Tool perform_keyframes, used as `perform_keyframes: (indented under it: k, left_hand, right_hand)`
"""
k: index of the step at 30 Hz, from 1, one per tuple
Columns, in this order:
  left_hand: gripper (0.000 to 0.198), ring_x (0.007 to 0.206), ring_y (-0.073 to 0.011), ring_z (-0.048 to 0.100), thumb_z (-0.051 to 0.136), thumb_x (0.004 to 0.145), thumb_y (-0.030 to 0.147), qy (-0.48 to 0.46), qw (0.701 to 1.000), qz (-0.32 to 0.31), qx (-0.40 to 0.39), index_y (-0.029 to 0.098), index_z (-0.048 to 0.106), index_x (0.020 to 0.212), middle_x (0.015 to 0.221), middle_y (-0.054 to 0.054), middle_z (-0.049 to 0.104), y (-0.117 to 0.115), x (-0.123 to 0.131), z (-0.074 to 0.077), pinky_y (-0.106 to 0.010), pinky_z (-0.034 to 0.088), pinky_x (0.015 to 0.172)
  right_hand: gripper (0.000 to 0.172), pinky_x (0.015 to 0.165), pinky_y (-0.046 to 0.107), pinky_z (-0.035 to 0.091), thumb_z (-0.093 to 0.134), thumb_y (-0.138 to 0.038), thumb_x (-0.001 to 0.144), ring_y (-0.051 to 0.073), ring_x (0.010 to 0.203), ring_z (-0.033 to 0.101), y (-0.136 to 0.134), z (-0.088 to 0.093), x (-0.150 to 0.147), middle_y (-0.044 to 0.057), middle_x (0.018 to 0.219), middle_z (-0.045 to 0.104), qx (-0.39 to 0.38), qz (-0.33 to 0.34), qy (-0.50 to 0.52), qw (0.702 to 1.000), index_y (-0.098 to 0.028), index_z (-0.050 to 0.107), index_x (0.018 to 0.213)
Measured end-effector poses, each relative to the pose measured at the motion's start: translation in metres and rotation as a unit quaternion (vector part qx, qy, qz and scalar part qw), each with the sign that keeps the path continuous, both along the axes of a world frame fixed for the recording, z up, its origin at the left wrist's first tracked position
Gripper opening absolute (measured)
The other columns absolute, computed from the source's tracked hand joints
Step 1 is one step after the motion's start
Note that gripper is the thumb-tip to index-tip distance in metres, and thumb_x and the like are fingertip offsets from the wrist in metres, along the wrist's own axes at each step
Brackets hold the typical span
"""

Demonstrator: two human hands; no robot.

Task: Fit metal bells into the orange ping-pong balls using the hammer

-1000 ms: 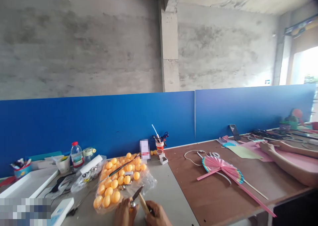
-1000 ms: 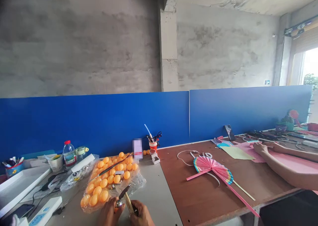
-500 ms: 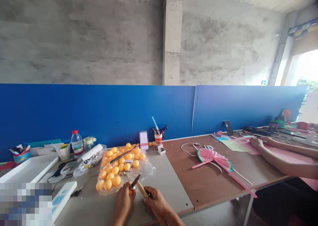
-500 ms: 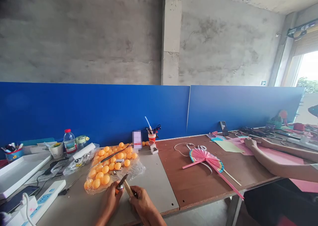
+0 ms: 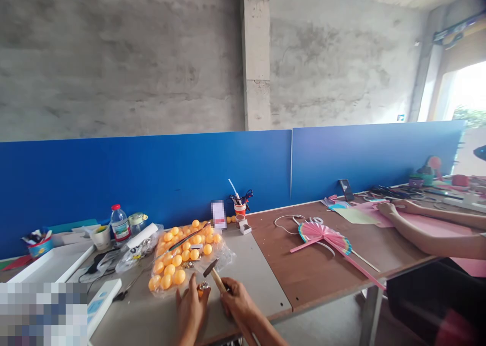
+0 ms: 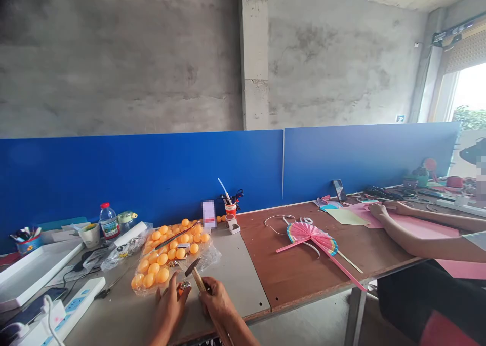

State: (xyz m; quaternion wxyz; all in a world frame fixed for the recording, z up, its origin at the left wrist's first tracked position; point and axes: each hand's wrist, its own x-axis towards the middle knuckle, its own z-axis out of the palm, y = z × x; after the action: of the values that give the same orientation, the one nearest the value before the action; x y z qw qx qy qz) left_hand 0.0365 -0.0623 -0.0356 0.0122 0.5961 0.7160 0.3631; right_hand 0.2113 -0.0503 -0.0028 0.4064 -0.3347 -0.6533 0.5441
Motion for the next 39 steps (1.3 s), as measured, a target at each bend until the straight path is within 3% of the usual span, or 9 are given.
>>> perform_keyframes:
  k: [3, 6, 9, 14, 24, 30, 35, 39]
  left_hand:
    - [0.047, 0.099, -0.0281, 0.069, 0.038, 0.088, 0.043, -0.025, 0.999, 0.020, 0.001, 0.017, 0.056, 0.122, 0.098, -0.011, 0.077, -0.005, 0.003, -0.006, -0.049, 0.037, 0.103]
    - [0.038, 0.093, -0.0286, 0.070, 0.041, 0.085, 0.044, 0.006, 1.000, -0.002, 0.010, 0.018, 0.063, 0.102, 0.096, -0.011, 0.077, -0.007, 0.004, -0.007, -0.041, 0.048, 0.088]
    - [0.035, 0.090, -0.0264, 0.070, 0.042, 0.086, 0.043, 0.015, 0.998, -0.029, 0.051, 0.019, 0.064, 0.099, 0.097, -0.010, 0.076, -0.008, 0.004, -0.007, -0.036, 0.052, 0.082]
    - [0.033, 0.088, -0.0250, 0.071, 0.044, 0.085, 0.041, 0.017, 0.995, -0.029, 0.094, 0.019, 0.066, 0.099, 0.095, -0.009, 0.076, -0.009, 0.003, -0.008, -0.035, 0.054, 0.081]
    - [0.036, 0.091, -0.0251, 0.070, 0.045, 0.083, 0.033, 0.016, 0.994, 0.015, 0.107, 0.015, 0.069, 0.103, 0.099, -0.013, 0.075, -0.005, 0.001, -0.013, -0.035, 0.054, 0.084]
    - [0.040, 0.097, -0.0266, 0.069, 0.041, 0.083, 0.027, 0.024, 0.996, 0.032, 0.084, 0.011, 0.068, 0.108, 0.103, -0.015, 0.075, -0.001, -0.001, -0.017, -0.037, 0.052, 0.088]
    - [0.042, 0.099, -0.0269, 0.069, 0.047, 0.081, 0.029, 0.034, 0.997, 0.022, 0.065, 0.010, 0.067, 0.112, 0.105, -0.014, 0.075, -0.002, -0.001, -0.015, -0.037, 0.051, 0.091]
    - [0.041, 0.098, -0.0257, 0.069, 0.047, 0.081, 0.024, 0.041, 0.997, 0.016, 0.059, 0.009, 0.066, 0.114, 0.104, -0.014, 0.075, -0.004, -0.001, -0.015, -0.036, 0.051, 0.090]
  right_hand:
    - [0.026, 0.042, 0.018, 0.030, 0.044, -0.018, 0.065, 0.007, 0.041, 0.039, -0.001, 0.001, 0.000, -0.008, 0.051, 0.042, 0.003, 0.007, -0.011, 1.000, -0.015, 0.061, 0.084]
    - [0.024, 0.043, 0.018, 0.030, 0.045, -0.018, 0.065, 0.007, 0.042, 0.040, -0.001, 0.000, -0.001, -0.008, 0.051, 0.042, 0.012, 0.024, -0.034, 0.999, -0.015, 0.061, 0.082]
    - [0.024, 0.045, 0.019, 0.031, 0.045, -0.019, 0.067, 0.008, 0.044, 0.040, -0.004, 0.002, 0.000, -0.007, 0.051, 0.044, 0.012, 0.020, -0.033, 0.999, -0.015, 0.061, 0.083]
    - [0.026, 0.046, 0.020, 0.031, 0.046, -0.023, 0.069, 0.008, 0.043, 0.038, -0.008, 0.007, 0.000, -0.007, 0.052, 0.044, 0.015, 0.016, -0.036, 0.999, -0.015, 0.063, 0.086]
    - [0.038, 0.045, 0.020, 0.033, 0.049, -0.026, 0.069, 0.008, 0.044, 0.037, -0.005, -0.002, 0.002, -0.007, 0.054, 0.043, 0.021, -0.010, 0.004, 1.000, -0.013, 0.064, 0.100]
    - [0.034, 0.046, 0.019, 0.033, 0.052, -0.026, 0.069, 0.008, 0.048, 0.040, -0.013, 0.001, 0.005, -0.005, 0.058, 0.047, 0.034, 0.029, -0.081, 0.996, -0.015, 0.067, 0.098]
    - [0.044, 0.045, 0.021, 0.033, 0.051, -0.029, 0.071, 0.008, 0.046, 0.039, -0.011, 0.000, 0.007, -0.006, 0.057, 0.045, 0.016, -0.005, -0.036, 0.999, -0.012, 0.064, 0.109]
    - [0.036, 0.045, 0.019, 0.032, 0.053, -0.027, 0.070, 0.007, 0.046, 0.038, -0.012, 0.001, 0.007, -0.006, 0.055, 0.045, 0.025, 0.018, -0.056, 0.998, -0.013, 0.068, 0.100]
